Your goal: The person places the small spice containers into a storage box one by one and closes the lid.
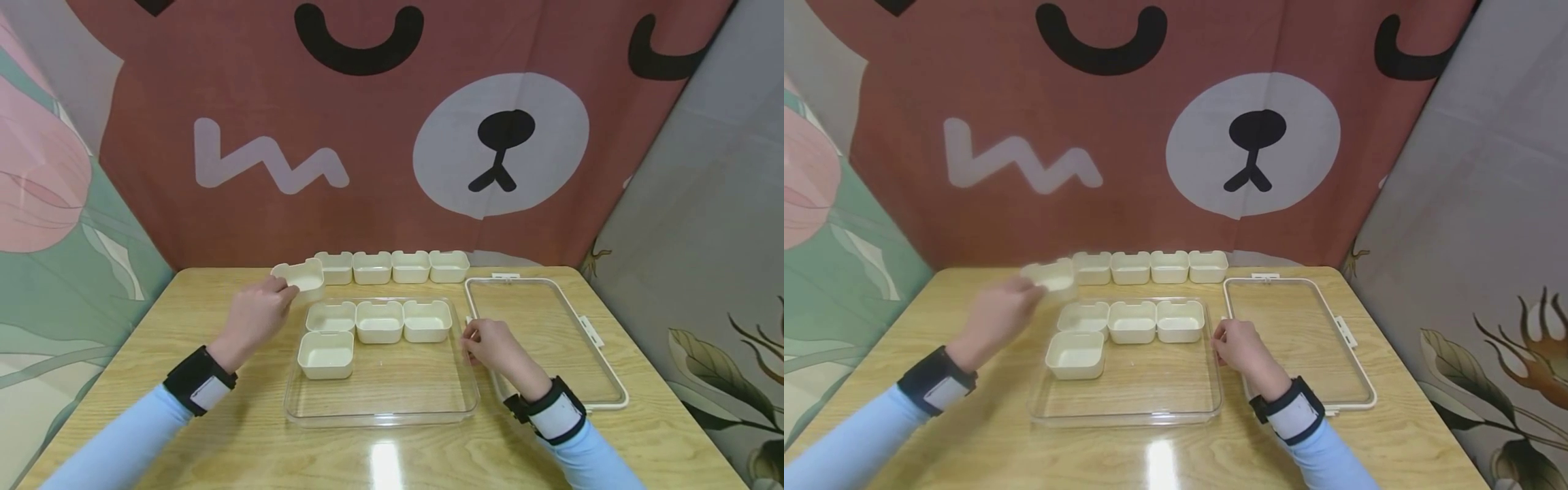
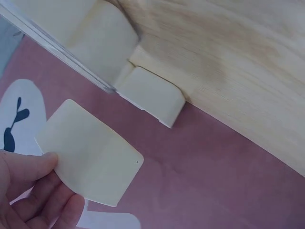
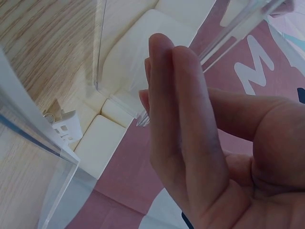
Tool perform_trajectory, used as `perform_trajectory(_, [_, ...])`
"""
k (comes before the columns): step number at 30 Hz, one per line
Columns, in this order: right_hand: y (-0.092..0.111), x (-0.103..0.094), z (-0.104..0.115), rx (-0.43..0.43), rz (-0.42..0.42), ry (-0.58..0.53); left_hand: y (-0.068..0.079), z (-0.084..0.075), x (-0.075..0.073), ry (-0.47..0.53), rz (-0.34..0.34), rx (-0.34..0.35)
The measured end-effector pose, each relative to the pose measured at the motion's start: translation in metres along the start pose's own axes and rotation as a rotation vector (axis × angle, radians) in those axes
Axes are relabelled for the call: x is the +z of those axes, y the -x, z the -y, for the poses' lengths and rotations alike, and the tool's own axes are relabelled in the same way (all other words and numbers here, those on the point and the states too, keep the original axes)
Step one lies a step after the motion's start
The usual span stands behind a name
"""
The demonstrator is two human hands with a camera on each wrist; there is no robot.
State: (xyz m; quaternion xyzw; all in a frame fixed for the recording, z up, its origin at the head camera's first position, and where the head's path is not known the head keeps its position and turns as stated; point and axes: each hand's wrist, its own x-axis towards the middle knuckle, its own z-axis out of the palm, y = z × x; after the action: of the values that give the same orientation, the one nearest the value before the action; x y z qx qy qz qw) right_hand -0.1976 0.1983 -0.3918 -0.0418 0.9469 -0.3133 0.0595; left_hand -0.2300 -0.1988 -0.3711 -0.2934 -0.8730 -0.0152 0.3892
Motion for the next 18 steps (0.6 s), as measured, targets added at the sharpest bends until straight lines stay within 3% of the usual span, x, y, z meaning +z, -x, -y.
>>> perform_trajectory(18, [0.0, 0.0, 0.001, 0.027, 0.011, 0.0, -0.008, -0.038, -0.019, 0.014, 0.002, 0.087])
